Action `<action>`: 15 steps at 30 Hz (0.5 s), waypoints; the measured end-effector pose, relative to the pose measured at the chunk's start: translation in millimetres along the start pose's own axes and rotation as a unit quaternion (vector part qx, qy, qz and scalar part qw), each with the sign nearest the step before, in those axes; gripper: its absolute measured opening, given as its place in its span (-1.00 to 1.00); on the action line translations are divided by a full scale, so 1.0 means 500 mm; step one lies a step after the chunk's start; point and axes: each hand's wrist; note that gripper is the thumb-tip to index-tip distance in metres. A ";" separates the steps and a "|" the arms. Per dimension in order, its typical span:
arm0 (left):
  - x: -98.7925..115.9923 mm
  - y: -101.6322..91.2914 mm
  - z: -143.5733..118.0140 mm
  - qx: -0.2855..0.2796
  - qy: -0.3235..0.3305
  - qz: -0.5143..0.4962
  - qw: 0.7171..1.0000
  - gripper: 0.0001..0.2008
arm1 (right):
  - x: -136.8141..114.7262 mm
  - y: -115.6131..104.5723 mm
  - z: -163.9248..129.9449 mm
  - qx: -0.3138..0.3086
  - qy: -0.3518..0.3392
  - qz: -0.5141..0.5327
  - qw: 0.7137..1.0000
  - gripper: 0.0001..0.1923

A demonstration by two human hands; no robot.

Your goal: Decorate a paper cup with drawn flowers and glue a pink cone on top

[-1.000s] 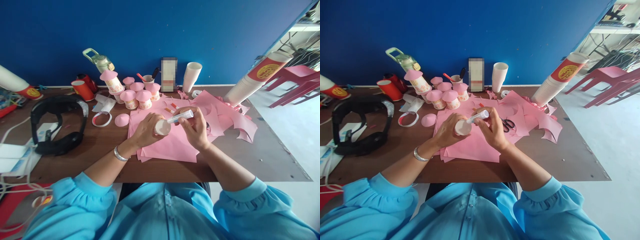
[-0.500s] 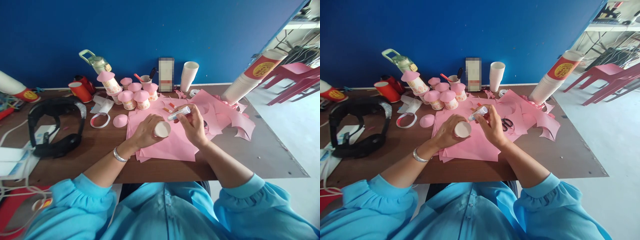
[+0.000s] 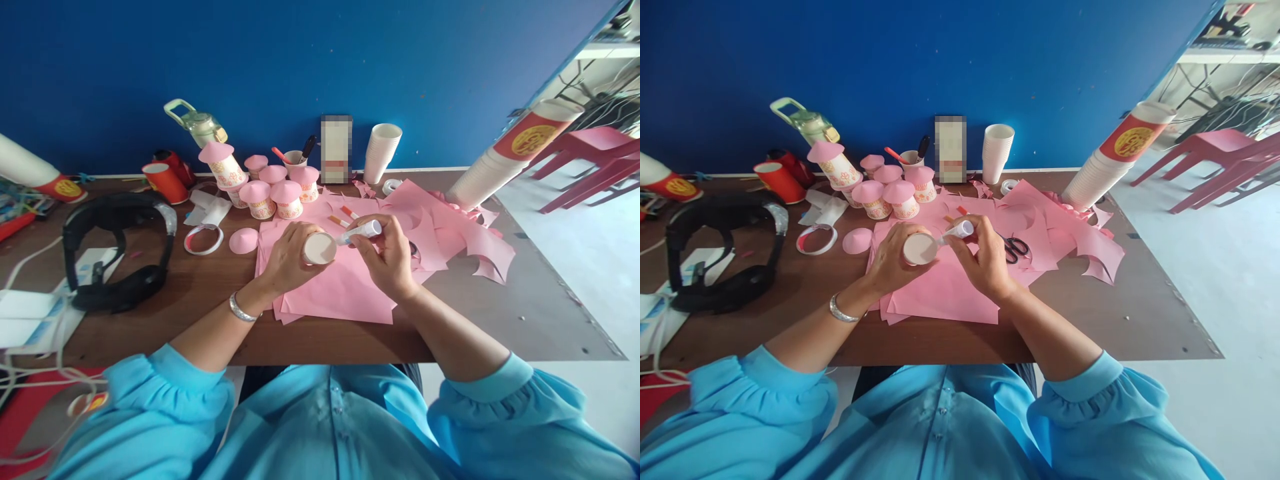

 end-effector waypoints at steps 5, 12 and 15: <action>0.000 0.000 0.002 -0.007 -0.029 0.019 0.999 -0.57 | -0.002 0.001 -0.001 0.007 0.005 0.039 0.999 -0.88; -0.005 0.003 -0.001 0.018 -0.020 0.030 0.999 -0.63 | -0.014 0.004 -0.005 -0.019 -0.065 -0.016 0.998 -0.85; -0.002 -0.003 0.002 0.035 -0.024 0.034 0.999 -0.58 | -0.006 0.001 -0.006 -0.014 -0.026 -0.025 0.999 -0.84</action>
Point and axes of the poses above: each hand's wrist, its own z-axis towards the middle knuckle, its own y-axis out of the palm, x = y × z, and after that the axes turned 2 degrees about -z, right-handed
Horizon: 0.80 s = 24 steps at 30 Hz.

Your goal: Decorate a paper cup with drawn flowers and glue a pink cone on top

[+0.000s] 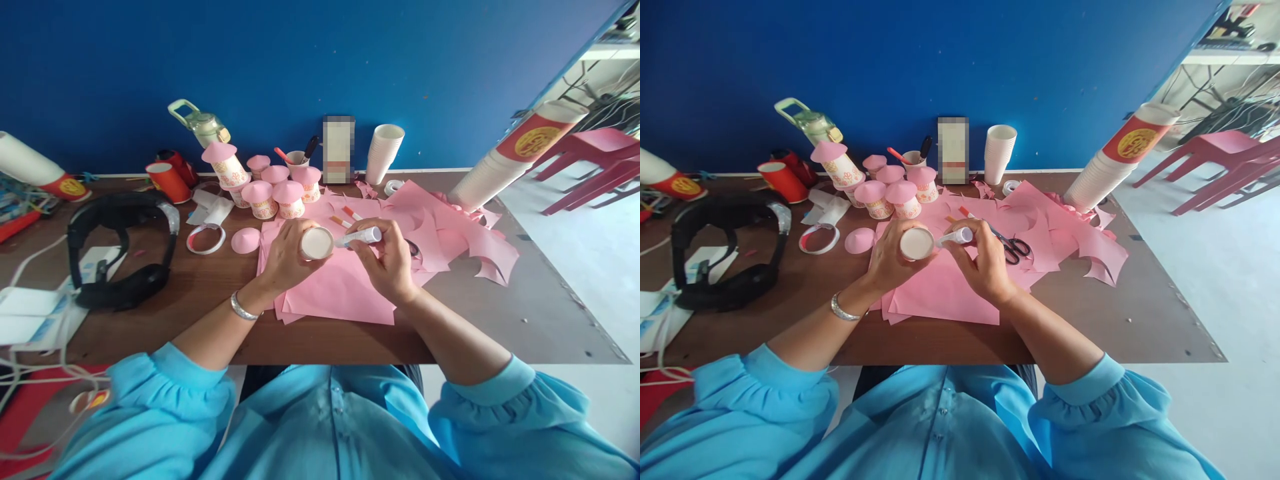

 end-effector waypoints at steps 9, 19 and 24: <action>-0.006 0.001 -0.002 0.004 -0.003 0.008 1.000 -0.59 | -0.010 0.004 0.002 0.002 -0.044 0.039 0.998 -0.86; -0.010 -0.003 0.001 0.028 -0.005 0.014 1.000 -0.55 | -0.006 0.001 -0.001 -0.021 -0.027 0.008 0.999 -0.88; -0.009 -0.001 0.003 0.032 -0.007 0.006 0.999 -0.56 | -0.007 0.003 -0.001 -0.005 -0.034 0.022 0.999 -0.86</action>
Point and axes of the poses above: each hand's wrist, its own z-axis towards the middle knuckle, its own y-axis out of the palm, x = y × z, and after that the axes turned 2 degrees about -z, right-handed
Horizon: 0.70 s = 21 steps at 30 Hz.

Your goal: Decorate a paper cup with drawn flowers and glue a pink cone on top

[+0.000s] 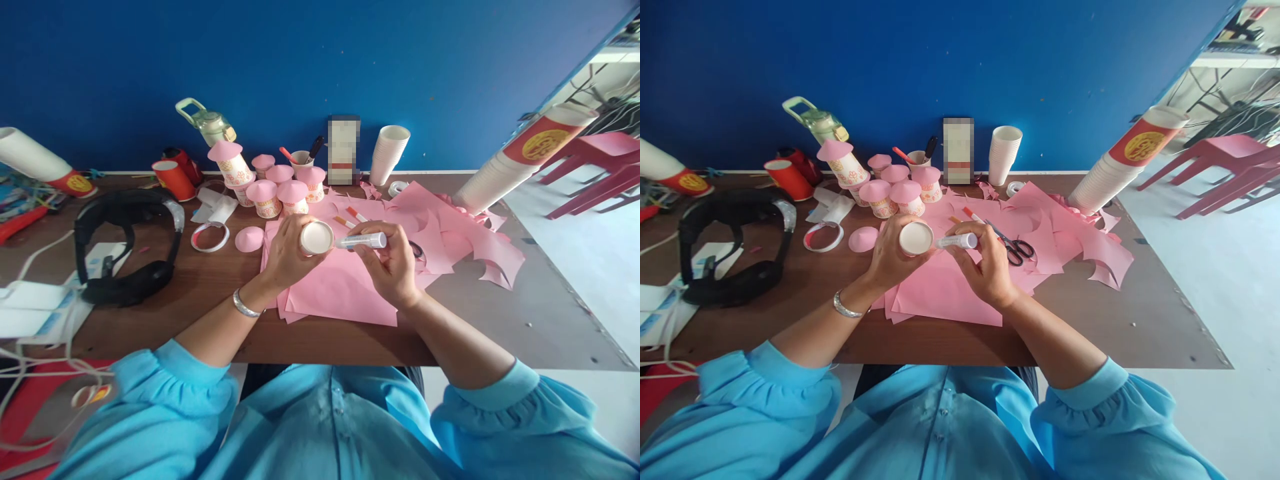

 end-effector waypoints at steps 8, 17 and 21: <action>-0.004 0.003 -0.006 -0.010 -0.013 0.013 1.000 -0.56 | -0.006 0.000 0.004 -0.015 -0.019 -0.015 1.000 -0.87; -0.003 0.007 -0.002 0.013 -0.003 0.024 1.000 -0.56 | -0.013 0.004 0.004 -0.006 -0.054 0.007 0.998 -0.79; -0.003 0.005 -0.003 -0.002 0.006 0.028 1.000 -0.51 | -0.019 0.005 0.003 -0.026 -0.073 -0.022 0.997 -0.75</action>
Point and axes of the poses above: each hand's wrist, its own z-axis towards the middle knuckle, its own y-axis out of the palm, x = y × z, and after that the axes turned 2 degrees about -z, right-handed
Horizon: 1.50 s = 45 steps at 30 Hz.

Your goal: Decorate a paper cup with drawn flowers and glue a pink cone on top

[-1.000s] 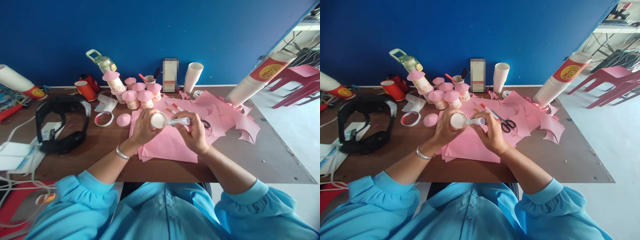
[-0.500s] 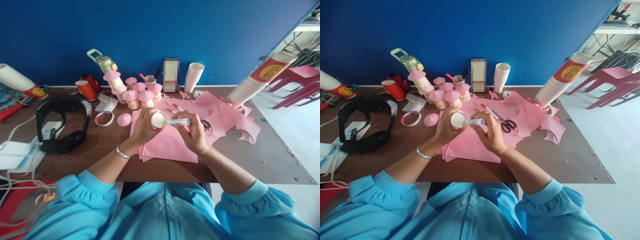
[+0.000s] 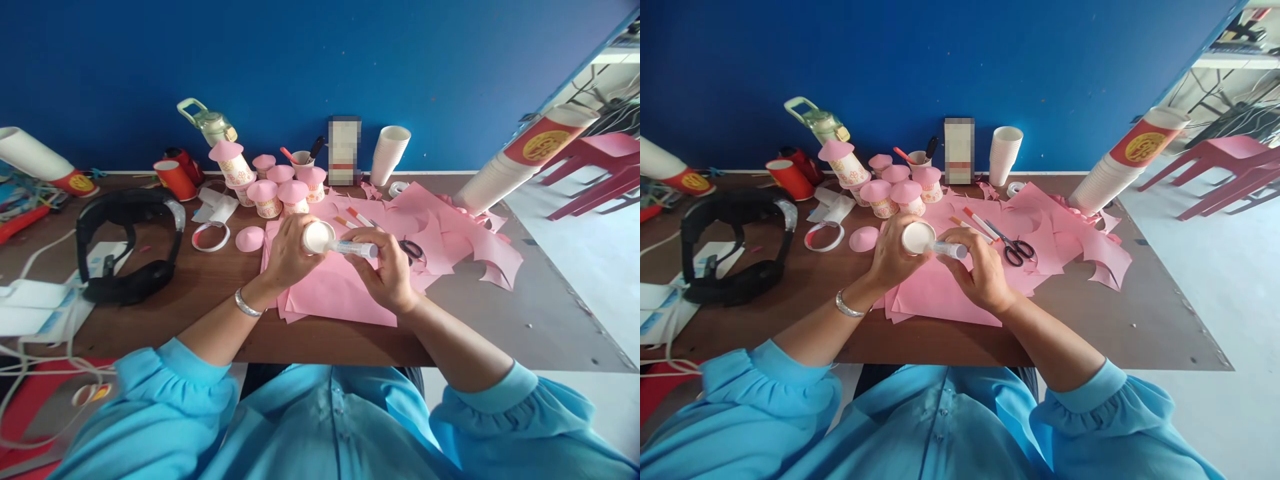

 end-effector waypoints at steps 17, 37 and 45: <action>0.000 0.002 0.001 0.019 0.018 -0.012 1.000 -0.50 | -0.011 0.003 -0.004 -0.007 -0.013 -0.023 1.000 -0.73; 0.001 0.007 0.000 0.007 0.004 0.034 0.999 -0.59 | -0.017 0.009 -0.015 -0.032 -0.027 -0.044 0.998 -0.72; -0.001 0.007 0.004 0.029 0.005 0.035 0.999 -0.61 | -0.017 0.012 -0.019 -0.041 -0.042 -0.034 0.998 -0.69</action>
Point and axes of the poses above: each hand's wrist, its own z-axis towards the middle knuckle, its own y-axis out of the palm, x = y × z, and after that the axes turned 2 degrees about -z, right-handed
